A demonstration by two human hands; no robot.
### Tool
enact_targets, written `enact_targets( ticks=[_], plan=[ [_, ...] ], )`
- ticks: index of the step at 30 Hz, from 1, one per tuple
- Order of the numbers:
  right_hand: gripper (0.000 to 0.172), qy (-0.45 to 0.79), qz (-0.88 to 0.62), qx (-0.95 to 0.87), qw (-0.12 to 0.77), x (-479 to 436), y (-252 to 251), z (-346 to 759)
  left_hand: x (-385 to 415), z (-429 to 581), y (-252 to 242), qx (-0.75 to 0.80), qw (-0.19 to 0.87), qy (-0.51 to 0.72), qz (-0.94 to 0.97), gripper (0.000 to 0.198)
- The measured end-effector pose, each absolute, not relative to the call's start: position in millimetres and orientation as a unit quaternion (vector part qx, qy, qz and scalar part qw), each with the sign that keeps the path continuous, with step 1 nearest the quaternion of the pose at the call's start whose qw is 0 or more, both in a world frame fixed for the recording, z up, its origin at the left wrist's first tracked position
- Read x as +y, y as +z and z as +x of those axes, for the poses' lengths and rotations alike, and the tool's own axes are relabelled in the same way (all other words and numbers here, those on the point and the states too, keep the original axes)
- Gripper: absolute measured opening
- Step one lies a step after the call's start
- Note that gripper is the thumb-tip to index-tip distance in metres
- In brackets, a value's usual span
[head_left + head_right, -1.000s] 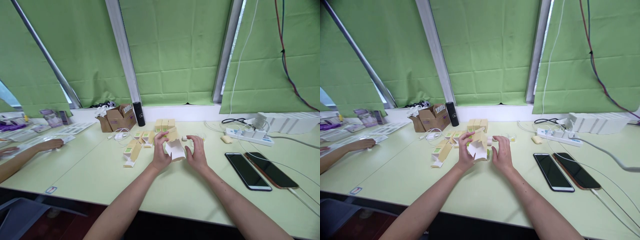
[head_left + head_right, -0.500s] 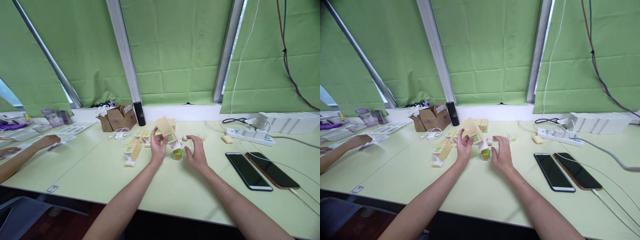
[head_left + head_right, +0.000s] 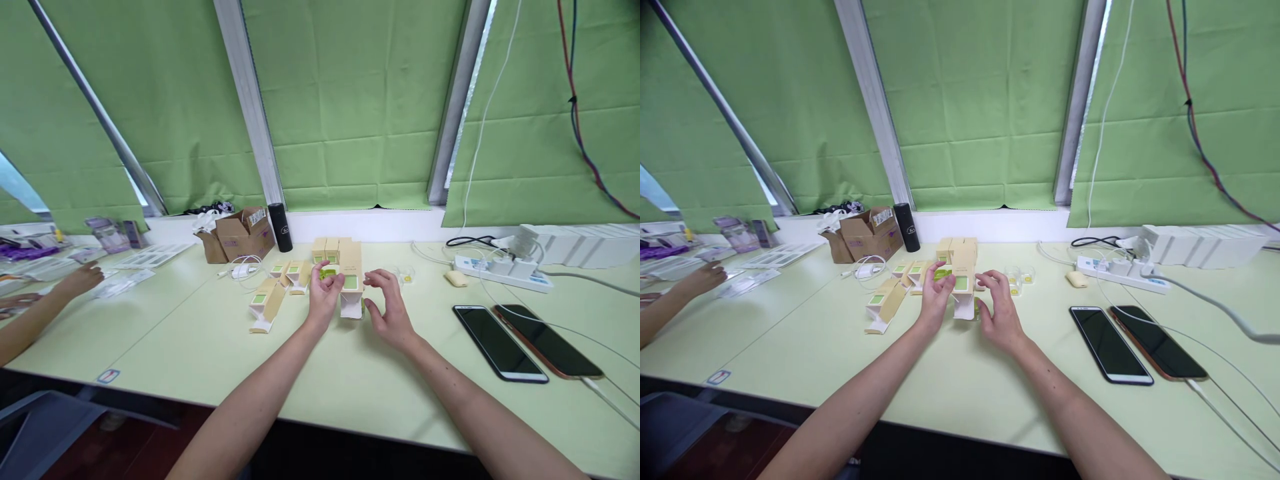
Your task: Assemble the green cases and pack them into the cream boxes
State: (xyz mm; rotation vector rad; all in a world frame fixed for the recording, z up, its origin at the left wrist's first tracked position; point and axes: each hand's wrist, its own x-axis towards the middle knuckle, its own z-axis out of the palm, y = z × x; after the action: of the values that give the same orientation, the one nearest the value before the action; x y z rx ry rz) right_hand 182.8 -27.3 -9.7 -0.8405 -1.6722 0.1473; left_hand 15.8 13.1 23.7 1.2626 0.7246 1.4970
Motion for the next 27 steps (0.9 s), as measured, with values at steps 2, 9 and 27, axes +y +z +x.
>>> enact_targets(
  ticks=[2,9,27],
  plan=[
    [0.052,0.087,-0.351,-0.721,0.59,-28,-10,182,13,16,23,0.302,0.509,0.611,0.525,0.08],
    [0.039,0.187,-0.339,-0.691,0.61,-27,-10,180,14,15,15,0.284,0.505,0.582,0.571,0.076],
    [0.038,0.296,-0.367,-0.604,0.643,-18,-12,187,18,6,8,0.225,0.31,0.553,0.74,0.041]
  ],
)
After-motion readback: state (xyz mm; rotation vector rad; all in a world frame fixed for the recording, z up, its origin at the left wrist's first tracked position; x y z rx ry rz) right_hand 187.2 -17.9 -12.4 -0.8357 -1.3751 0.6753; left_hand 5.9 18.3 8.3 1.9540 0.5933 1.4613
